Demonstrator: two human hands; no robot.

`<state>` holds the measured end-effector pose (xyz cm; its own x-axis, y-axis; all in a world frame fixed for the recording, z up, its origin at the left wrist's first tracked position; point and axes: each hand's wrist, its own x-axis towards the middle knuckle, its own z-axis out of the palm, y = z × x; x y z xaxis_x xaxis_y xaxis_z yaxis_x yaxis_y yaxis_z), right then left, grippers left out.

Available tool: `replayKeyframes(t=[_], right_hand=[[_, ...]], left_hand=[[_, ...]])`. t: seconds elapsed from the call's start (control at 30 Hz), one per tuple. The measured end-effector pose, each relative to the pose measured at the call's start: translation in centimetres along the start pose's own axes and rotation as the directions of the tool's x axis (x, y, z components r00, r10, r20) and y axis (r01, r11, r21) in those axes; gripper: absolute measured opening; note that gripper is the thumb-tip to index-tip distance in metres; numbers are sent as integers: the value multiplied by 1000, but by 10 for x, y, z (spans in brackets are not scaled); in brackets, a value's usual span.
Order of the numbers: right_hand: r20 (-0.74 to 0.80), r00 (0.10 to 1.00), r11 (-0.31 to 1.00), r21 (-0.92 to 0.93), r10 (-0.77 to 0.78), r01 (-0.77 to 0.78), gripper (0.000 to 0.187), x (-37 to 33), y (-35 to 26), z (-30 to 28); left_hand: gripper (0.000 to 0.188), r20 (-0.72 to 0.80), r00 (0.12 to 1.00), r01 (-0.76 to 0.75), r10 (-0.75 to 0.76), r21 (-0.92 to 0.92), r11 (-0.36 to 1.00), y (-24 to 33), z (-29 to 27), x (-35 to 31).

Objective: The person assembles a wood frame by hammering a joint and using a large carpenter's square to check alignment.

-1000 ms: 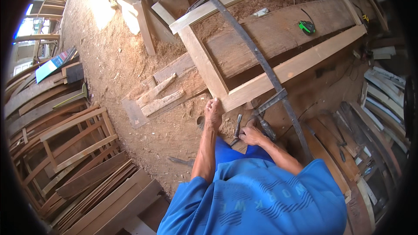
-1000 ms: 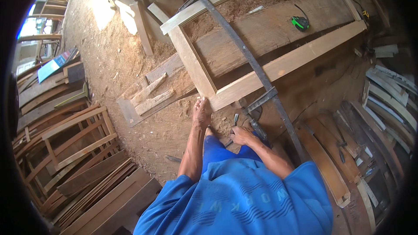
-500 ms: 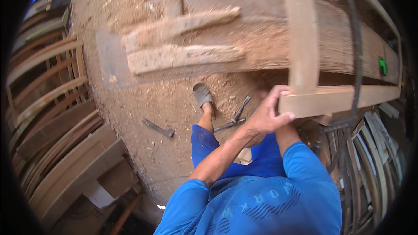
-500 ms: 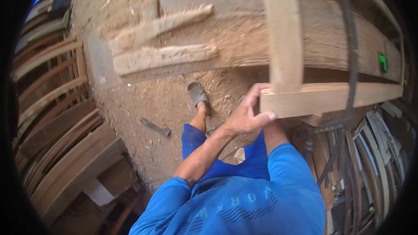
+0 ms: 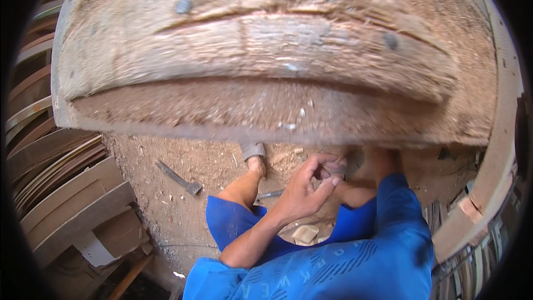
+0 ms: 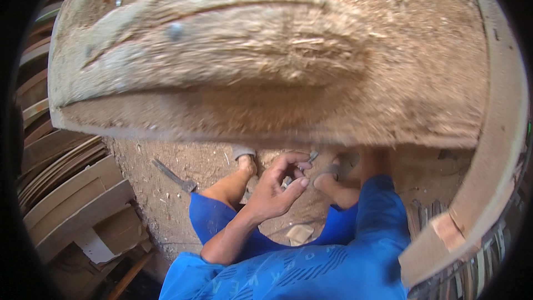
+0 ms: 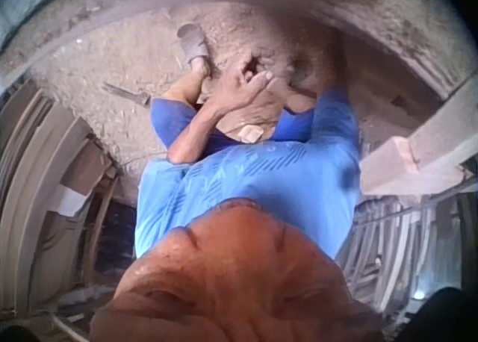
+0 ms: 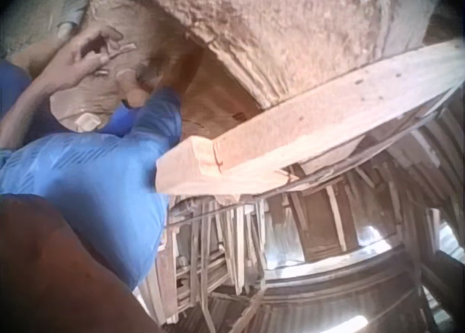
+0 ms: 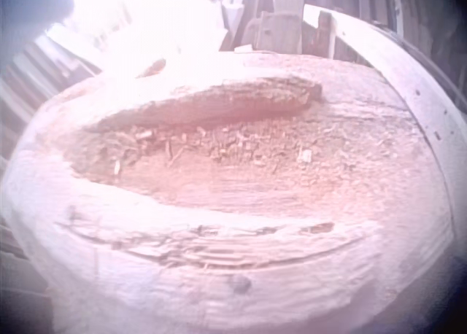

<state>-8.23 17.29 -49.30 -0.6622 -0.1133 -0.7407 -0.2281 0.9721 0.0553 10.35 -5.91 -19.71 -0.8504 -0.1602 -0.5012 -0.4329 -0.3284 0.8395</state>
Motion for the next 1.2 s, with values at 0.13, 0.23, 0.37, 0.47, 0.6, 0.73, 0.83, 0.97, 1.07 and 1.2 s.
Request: replayKeyframes(t=[0.13, 0.23, 0.37, 0.47, 0.6, 0.73, 0.83, 0.97, 1.07, 1.2], right_hand=[[16, 998, 998, -13, 61, -60, 39, 22, 7, 44], [33, 996, 996, -18, 83, -83, 38, 16, 11, 64], [41, 998, 999, 28, 45, -46, 36, -29, 7, 72], [50, 998, 992, 117, 32, -37, 35, -96, 10, 60], [54, 997, 959, 282, -46, 29, 34, -188, -12, 10], [42, 996, 688, 725, -80, 24, 33, -296, -38, -51], [-22, 992, 494, 866, -127, 82, 42, -386, -39, -92], [-308, 919, 434, 812, -247, 389, 56, -497, -1, -159], [-34, 896, 569, 762, -444, 310, 51, -535, 20, -209], [7, 910, 645, 709, -413, 287, 47, -522, -21, -237]], left_hand=[[22, -170, 985, -4, 26, 132, 991, -2, -18, -5], [17, -243, 895, -273, 375, 367, 889, -16, -16, 4], [27, -129, 992, 67, -15, 406, 911, -5, -16, 17], [30, -45, 994, -81, 100, 317, 945, -9, -2, 32], [36, 7, 998, 49, -54, 329, 943, -19, -12, 17], [35, -40, 991, 126, -126, -18, 992, 48, 5, -23], [34, -49, 987, 154, -150, 73, 985, 126, 19, -34], [31, -84, 995, 51, -49, 23, 998, 202, 27, -40], [24, -122, 961, -212, 249, 258, 943, 257, 36, -31], [19, 143, 857, -471, 495, 605, 641, 336, 83, -2]])
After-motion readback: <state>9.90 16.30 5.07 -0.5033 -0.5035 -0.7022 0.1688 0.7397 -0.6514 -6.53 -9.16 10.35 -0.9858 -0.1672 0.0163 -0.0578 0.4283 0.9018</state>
